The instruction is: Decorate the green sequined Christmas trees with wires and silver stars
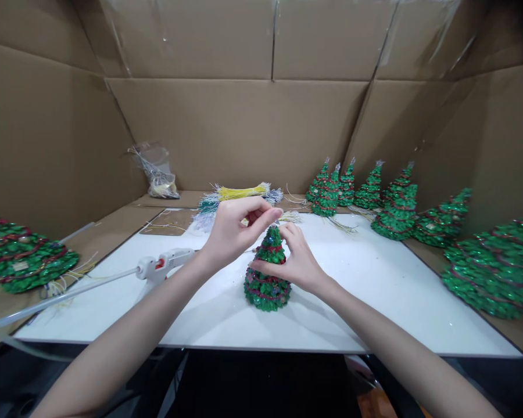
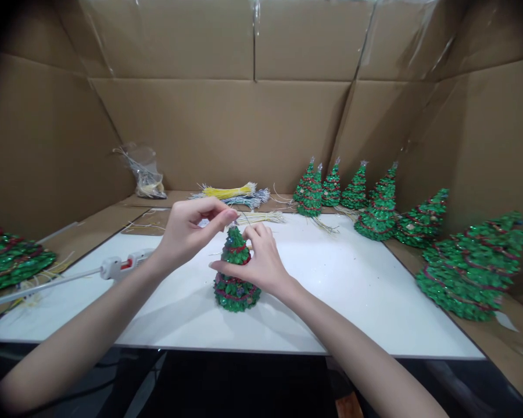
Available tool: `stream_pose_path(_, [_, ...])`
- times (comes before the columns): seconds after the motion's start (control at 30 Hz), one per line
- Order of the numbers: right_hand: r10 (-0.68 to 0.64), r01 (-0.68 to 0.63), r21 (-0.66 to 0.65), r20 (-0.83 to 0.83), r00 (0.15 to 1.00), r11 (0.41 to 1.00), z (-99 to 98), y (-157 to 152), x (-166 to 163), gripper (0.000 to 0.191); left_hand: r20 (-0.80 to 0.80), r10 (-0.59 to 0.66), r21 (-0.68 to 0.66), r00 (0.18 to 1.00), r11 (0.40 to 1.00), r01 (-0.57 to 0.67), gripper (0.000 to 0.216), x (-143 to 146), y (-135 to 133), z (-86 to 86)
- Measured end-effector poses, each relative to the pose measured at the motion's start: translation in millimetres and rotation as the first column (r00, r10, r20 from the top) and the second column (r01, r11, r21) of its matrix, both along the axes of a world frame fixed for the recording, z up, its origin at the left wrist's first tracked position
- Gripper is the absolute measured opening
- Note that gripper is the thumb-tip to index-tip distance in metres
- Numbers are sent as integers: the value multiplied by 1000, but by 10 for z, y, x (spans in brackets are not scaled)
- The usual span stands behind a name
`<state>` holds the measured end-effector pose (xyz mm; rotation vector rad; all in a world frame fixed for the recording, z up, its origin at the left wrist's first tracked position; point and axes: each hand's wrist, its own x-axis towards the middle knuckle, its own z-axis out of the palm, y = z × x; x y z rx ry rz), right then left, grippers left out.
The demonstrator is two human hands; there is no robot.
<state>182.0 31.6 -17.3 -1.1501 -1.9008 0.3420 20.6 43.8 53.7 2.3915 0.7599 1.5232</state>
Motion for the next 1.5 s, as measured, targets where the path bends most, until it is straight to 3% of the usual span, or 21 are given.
stream_pose_path(0.27, [4,-4,11,20,1000,1000,-15,14,0,55,-42,19,96,999,995,-15,25,-3,9,-23])
stream_pose_path(0.57, [-6,6,24,14,1000,1000,-26,10,5,55,-41,15,19,999,1000,-15,27,24,-2,10])
stream_pose_path(0.93, [-13,13,8,57,998,1000,-1,-5,9,59,-48,55,20,997,998,-54,28,31,-38,-4])
stream_pose_path(1.13, [7,-5,-28,92,996,1000,49,-20,35,60,-123,115,140,986,985,-98,31,-52,-55,-54])
stream_pose_path(1.3, [108,-108,-25,24,994,994,126,28,107,52,-152,200,184,968,968,-171,39,-224,-242,-82])
stream_pose_path(1.4, [161,-160,25,-60,985,987,225,69,156,46,-130,183,120,975,979,-168,34,-416,-458,-142])
stream_pose_path(1.5, [189,-181,78,-118,975,980,387,73,194,32,-182,143,-34,973,988,-152,33,-714,-734,-291])
